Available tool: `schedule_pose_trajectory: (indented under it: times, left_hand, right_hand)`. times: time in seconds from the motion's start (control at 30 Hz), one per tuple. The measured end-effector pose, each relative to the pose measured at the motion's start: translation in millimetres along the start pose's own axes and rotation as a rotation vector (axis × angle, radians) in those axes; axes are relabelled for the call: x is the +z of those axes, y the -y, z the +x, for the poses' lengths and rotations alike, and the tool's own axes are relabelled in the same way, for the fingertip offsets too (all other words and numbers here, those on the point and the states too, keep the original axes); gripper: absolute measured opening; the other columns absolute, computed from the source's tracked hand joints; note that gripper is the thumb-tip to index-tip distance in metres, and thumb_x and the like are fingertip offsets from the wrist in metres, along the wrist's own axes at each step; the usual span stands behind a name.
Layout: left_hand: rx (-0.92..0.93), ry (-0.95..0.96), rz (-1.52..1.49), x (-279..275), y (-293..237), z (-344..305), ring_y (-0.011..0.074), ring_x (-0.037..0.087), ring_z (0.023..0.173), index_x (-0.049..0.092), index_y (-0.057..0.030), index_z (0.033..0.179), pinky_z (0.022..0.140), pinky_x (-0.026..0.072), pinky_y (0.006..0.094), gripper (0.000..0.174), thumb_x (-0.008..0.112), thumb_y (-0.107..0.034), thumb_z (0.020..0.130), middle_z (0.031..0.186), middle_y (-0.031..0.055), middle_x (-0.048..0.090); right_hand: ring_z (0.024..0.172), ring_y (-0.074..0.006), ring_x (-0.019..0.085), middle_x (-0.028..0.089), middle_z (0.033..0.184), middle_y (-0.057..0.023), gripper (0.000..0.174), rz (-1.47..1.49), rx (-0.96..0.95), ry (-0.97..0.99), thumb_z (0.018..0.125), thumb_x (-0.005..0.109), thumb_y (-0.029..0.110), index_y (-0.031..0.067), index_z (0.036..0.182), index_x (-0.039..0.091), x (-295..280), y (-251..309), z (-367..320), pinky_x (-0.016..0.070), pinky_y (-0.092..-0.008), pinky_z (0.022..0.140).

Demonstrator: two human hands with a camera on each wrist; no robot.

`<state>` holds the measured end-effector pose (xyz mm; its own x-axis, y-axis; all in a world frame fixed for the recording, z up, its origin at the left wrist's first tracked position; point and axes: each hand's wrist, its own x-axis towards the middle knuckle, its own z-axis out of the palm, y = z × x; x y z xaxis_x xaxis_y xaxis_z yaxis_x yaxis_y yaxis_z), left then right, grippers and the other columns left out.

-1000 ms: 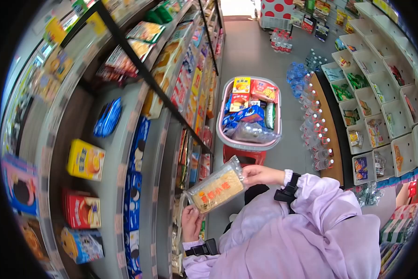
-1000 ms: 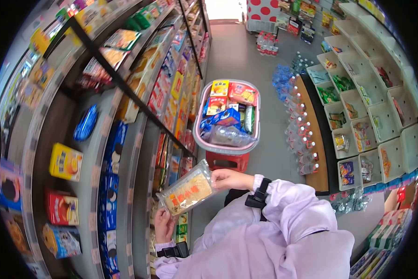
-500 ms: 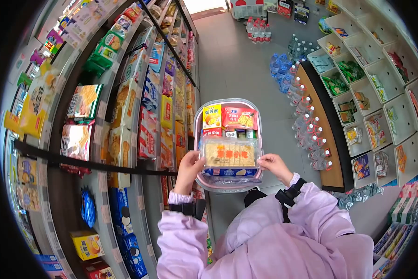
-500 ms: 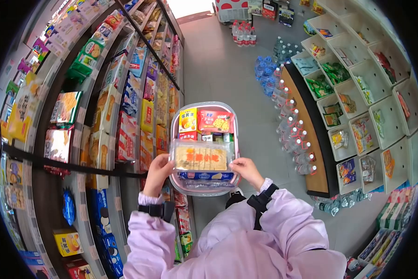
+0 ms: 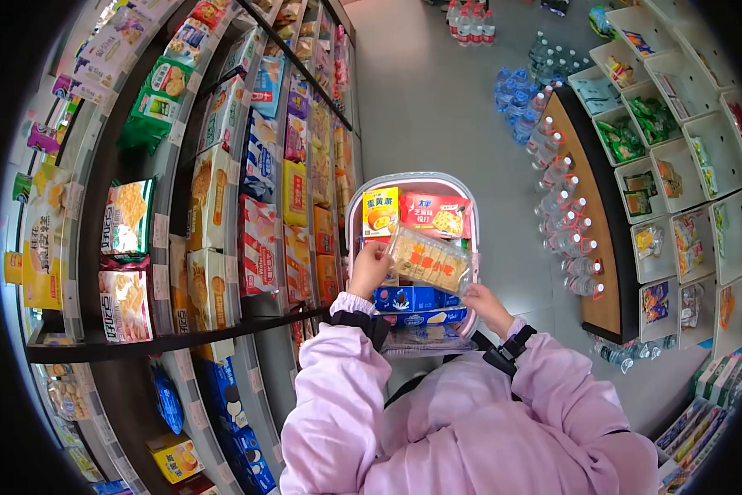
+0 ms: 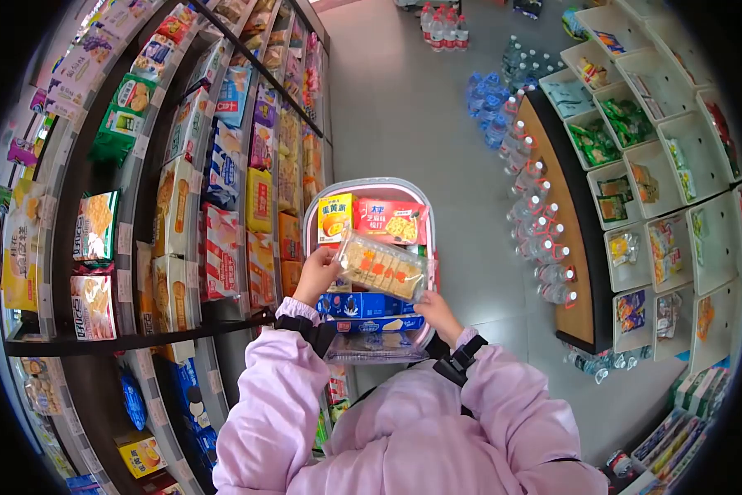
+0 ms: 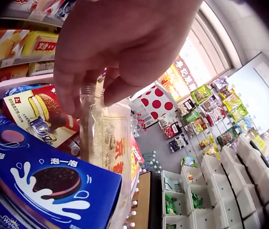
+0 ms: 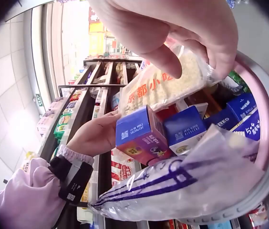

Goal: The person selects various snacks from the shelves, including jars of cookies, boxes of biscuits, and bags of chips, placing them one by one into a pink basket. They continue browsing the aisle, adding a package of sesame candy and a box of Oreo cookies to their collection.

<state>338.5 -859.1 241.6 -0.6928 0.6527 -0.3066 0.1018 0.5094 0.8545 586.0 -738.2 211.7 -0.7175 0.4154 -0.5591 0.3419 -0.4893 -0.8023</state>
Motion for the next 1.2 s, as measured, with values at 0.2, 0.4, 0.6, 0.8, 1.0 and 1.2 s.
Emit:
schedule_pose_trajectory:
  times: [0.2,0.4,0.6,0.8,1.0,1.2]
  left_hand:
    - [0.055,-0.008,0.119,-8,15,-16,0.024,0.058,0.087,0.051,0.0052,0.11,0.076,0.0451,0.031,0.037,0.052,-0.007,0.076,0.097,0.0175,0.06]
    - [0.191,-0.076,0.006,-37,10,-67,0.0239,0.058,0.089,0.05,0.0046,0.11,0.078,0.0452,0.0316,0.035,0.053,-0.011,0.079,0.097,0.0186,0.059]
    - [0.122,-0.016,-0.216,-77,17,-152,0.0121,0.057,0.079,0.053,0.002,0.106,0.072,0.0452,0.0245,0.026,0.054,-0.011,0.083,0.089,0.0076,0.06]
    - [0.084,-0.012,-0.228,-80,63,-200,0.011,0.056,0.07,0.054,0.0008,0.103,0.065,0.0453,0.0239,0.023,0.053,-0.01,0.082,0.08,0.0055,0.058]
    - [-0.016,0.023,-0.313,-75,79,-223,0.0086,0.055,0.077,0.054,0.0006,0.105,0.069,0.0452,0.0231,0.025,0.055,-0.013,0.084,0.087,0.0045,0.059]
    - [0.044,0.005,-0.326,-48,92,-220,0.0084,0.051,0.065,0.055,0.0013,0.101,0.058,0.0428,0.0239,0.023,0.053,-0.01,0.081,0.072,0.0012,0.054]
  right_hand:
    - [0.083,-0.0215,0.059,0.06,0.085,-0.0188,0.024,-0.38,-0.072,0.023,0.07,0.058,0.008,-0.0083,0.088,0.057,-12,0,13,0.0475,-0.0314,0.07]
    - [0.074,-0.0174,0.056,0.059,0.086,-0.0125,0.029,-0.653,-0.273,-0.047,0.075,0.059,0.01,-0.0044,0.099,0.054,-5,24,-21,0.0463,-0.0281,0.067]
    - [0.084,-0.0171,0.057,0.059,0.095,-0.0092,0.049,-0.647,-0.273,0.291,0.071,0.07,0.018,0.0,0.113,0.05,51,64,-87,0.0457,-0.0294,0.075]
    - [0.095,-0.0327,0.054,0.056,0.102,-0.0155,0.06,-1.187,-0.516,0.373,0.063,0.072,0.016,0.0028,0.115,0.046,102,45,-90,0.043,-0.0379,0.081]
    - [0.089,-0.0322,0.056,0.058,0.095,-0.0173,0.043,-1.243,-0.475,0.223,0.065,0.069,0.017,0.0031,0.102,0.055,117,35,-80,0.045,-0.0355,0.076]
    - [0.082,-0.0332,0.059,0.061,0.09,-0.0192,0.043,-1.323,-0.488,0.229,0.063,0.067,0.016,0.0019,0.103,0.057,116,29,-72,0.0468,-0.0368,0.072]
